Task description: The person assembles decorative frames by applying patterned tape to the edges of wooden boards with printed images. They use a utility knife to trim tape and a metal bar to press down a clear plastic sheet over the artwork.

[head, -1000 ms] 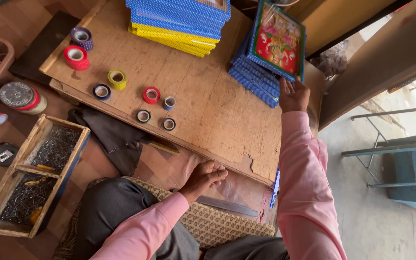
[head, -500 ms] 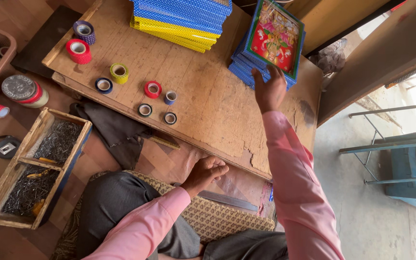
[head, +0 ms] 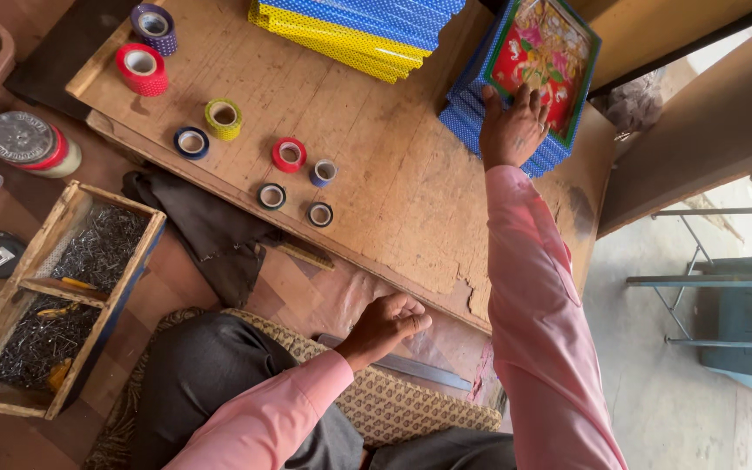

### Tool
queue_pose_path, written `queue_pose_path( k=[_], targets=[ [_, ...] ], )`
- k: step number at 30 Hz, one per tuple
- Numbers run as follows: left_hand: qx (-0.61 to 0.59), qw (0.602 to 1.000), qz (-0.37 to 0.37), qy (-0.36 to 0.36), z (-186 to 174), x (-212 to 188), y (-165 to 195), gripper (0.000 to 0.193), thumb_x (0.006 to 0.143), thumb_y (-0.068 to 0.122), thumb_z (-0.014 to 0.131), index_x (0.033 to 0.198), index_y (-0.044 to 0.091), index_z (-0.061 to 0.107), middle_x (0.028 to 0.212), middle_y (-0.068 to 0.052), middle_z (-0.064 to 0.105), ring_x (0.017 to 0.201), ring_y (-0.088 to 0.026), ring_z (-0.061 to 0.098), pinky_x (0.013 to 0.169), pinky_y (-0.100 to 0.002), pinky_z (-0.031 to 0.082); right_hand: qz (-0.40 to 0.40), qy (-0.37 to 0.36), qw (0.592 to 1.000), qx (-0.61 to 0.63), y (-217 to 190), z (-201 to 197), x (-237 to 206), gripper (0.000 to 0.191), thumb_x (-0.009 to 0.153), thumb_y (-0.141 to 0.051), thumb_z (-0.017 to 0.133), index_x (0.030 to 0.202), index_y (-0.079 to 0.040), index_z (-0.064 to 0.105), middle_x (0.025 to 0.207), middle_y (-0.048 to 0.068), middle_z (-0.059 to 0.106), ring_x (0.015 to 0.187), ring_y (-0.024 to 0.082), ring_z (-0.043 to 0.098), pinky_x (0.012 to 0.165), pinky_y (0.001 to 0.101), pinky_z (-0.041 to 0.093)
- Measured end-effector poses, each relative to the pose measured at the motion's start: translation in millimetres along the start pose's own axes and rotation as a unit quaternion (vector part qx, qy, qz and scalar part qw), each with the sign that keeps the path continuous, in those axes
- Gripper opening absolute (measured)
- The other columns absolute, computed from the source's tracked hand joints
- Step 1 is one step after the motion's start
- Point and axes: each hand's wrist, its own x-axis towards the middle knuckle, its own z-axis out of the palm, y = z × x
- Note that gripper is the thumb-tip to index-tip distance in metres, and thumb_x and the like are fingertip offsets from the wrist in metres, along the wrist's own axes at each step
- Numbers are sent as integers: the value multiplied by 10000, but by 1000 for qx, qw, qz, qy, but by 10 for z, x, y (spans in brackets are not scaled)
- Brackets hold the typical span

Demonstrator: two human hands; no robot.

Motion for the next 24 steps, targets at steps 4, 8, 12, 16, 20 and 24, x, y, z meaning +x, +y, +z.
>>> queue_pose_path(
  k=[4, 8, 12, 16, 20, 24],
  targets=[
    [20, 1000, -8, 14, -31, -2, -40, 386, 881, 339, 754, 1071, 7, 707, 906, -95, 740, 785, -143, 690, 696, -283, 561, 14, -40, 999, 20, 39, -83, 100, 646, 938, -565, 700, 1293, -28, 645, 1347, 168, 653, 1321, 398, 553, 1106, 543, 414],
    [21, 999, -18, 17, -27, -3, -20, 364, 872, 321, 744, 1059, 10, 706, 903, -76, 748, 796, -134, 691, 717, -283, 568, -98, 75, 989, 85, 180, -202, -206, 738, 897, -477, 837, 1327, 74, 601, 1269, 283, 624, 1160, 451, 607, 1002, 534, 470],
    [4, 999, -20, 26, 24, 18, -10, 352, 857, 330, 750, 1025, 25, 697, 843, -72, 742, 744, -142, 667, 696, -290, 553, -122, -63, 956, 259, 320, -628, -1703, 606, 866, -227, 876, 1358, -19, 591, 1345, 211, 644, 1292, 362, 595, 1098, 451, 469],
    [111, 992, 17, 49, 53, -19, -141, 311, 863, 320, 734, 916, 14, 723, 799, -87, 731, 722, -165, 675, 672, -319, 541, 11, -179, 939, 292, 721, -1716, -3226, 397, 828, -136, 826, 1184, 8, 727, 1233, 156, 747, 1185, 259, 692, 997, 379, 514],
    [181, 980, 51, 70, 86, 16, -445, 311, 820, 330, 784, 934, 48, 723, 838, -72, 758, 787, -157, 724, 725, -311, 575, 209, 13, 928, 307, 1293, -2845, -3795, 256, 964, -63, 721, 1209, 9, 712, 1110, 103, 760, 1020, 150, 707, 861, 277, 549],
    [219, 970, 86, 60, 203, 35, -763, 333, 790, 316, 820, 961, 43, 737, 884, -82, 761, 834, -168, 722, 751, -326, 581, 324, 155, 881, 307, 1825, -3692, -4173, 198, 1002, -78, 737, 1182, 5, 732, 1007, 93, 724, 891, 152, 649, 811, 285, 529]
  ],
)
